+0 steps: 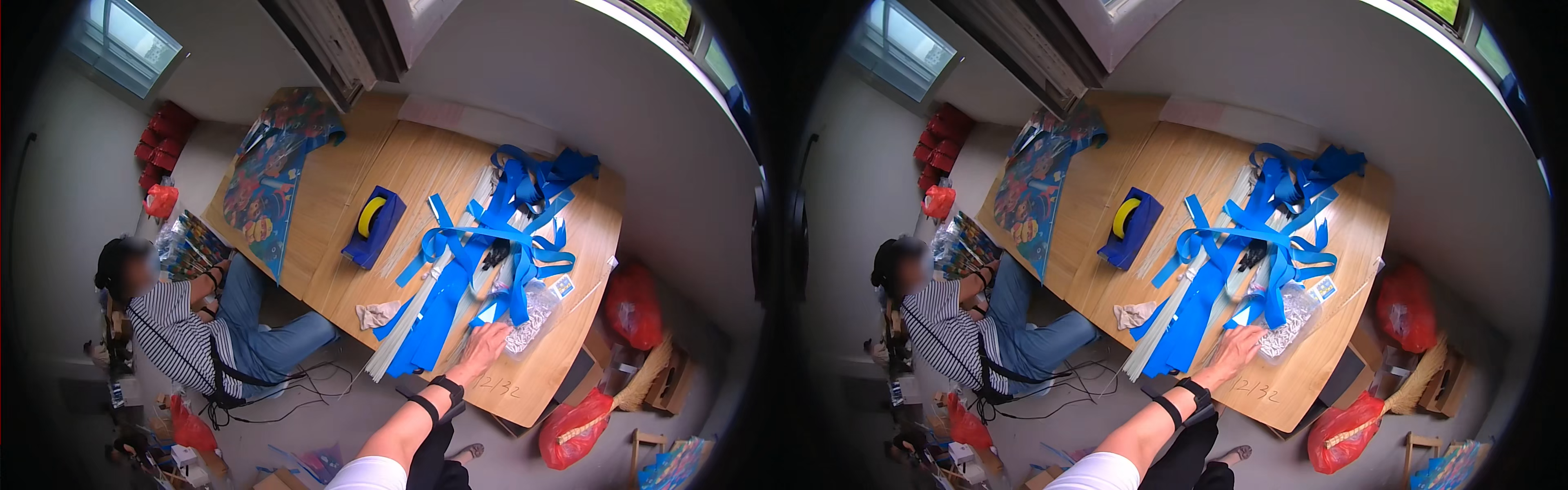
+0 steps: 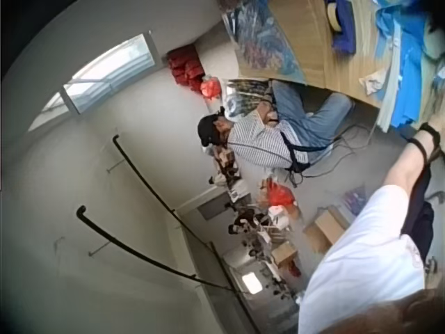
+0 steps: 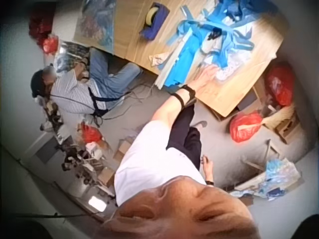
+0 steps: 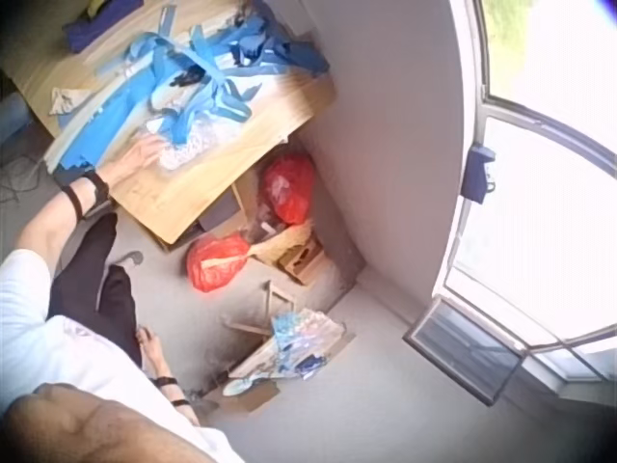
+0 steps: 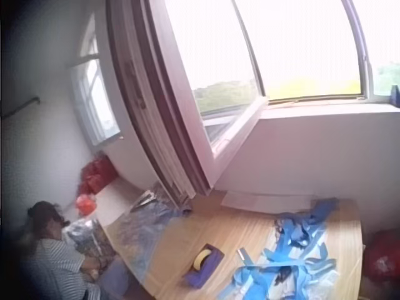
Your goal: Apply adhesive tape and attach support sticks/ribbons to a plastic kite sail.
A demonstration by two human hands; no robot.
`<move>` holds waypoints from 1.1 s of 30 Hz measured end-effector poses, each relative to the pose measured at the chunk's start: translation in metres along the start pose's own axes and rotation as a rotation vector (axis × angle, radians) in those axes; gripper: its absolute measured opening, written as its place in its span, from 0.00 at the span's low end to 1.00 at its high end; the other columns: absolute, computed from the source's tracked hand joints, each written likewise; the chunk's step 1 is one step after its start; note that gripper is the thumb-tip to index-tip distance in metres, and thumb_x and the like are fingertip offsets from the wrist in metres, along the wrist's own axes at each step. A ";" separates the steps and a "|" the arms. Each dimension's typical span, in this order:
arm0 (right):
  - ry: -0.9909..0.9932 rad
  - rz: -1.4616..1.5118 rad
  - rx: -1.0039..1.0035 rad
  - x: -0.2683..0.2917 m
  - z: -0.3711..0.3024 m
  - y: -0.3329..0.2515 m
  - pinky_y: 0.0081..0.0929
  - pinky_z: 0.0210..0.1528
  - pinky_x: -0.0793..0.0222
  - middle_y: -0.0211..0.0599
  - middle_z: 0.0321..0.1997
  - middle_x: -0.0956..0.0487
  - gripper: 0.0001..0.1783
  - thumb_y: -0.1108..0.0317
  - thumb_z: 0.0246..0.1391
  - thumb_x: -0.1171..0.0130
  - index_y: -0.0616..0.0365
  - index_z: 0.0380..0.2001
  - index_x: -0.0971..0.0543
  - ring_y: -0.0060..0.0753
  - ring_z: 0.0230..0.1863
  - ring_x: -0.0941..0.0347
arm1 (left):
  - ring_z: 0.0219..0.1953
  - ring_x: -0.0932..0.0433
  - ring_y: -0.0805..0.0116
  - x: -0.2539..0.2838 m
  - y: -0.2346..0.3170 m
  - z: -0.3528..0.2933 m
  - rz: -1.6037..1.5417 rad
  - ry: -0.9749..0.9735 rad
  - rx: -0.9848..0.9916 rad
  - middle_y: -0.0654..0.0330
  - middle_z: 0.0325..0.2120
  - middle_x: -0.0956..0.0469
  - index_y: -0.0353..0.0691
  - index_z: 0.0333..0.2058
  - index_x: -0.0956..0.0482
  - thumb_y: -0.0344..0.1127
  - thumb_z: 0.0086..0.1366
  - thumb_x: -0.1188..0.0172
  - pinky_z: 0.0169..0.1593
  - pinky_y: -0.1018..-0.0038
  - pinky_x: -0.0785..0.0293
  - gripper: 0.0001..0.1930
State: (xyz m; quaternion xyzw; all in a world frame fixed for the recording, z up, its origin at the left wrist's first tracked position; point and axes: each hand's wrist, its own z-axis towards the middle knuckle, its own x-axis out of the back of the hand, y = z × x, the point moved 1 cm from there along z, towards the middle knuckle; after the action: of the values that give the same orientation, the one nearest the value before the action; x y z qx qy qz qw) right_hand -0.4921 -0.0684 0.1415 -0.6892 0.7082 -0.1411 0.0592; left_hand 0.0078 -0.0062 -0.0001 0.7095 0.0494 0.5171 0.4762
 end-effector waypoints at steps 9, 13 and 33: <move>-0.006 0.081 0.080 0.004 0.001 0.007 0.30 0.37 0.24 0.46 0.37 0.17 0.19 0.62 0.64 0.48 0.66 0.49 0.23 0.33 0.35 0.20 | 0.48 0.28 0.60 0.042 -0.037 -0.086 0.225 0.221 0.373 0.62 0.46 0.24 0.43 0.46 0.22 0.29 0.60 0.45 0.49 0.62 0.34 0.14; -0.020 0.032 0.028 0.008 0.010 -0.001 0.30 0.37 0.24 0.47 0.39 0.17 0.19 0.62 0.64 0.48 0.66 0.49 0.23 0.33 0.36 0.20 | 0.50 0.29 0.58 0.059 -0.069 -0.109 0.337 0.261 0.474 0.61 0.52 0.25 0.42 0.49 0.23 0.29 0.61 0.48 0.53 0.59 0.34 0.17; 0.065 0.085 0.000 0.014 0.005 0.009 0.28 0.35 0.24 0.44 0.37 0.17 0.17 0.64 0.63 0.47 0.66 0.48 0.23 0.30 0.34 0.21 | 0.53 0.34 0.55 0.087 -0.119 -0.045 0.604 0.237 0.569 0.55 0.48 0.30 0.42 0.50 0.30 0.44 0.54 0.33 0.55 0.58 0.43 0.27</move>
State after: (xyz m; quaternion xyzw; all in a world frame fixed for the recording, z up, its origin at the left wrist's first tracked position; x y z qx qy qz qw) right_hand -0.5003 -0.0831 0.1359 -0.6536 0.7385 -0.1605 0.0421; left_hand 0.0633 0.1351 -0.0261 0.7309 0.0345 0.6770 0.0797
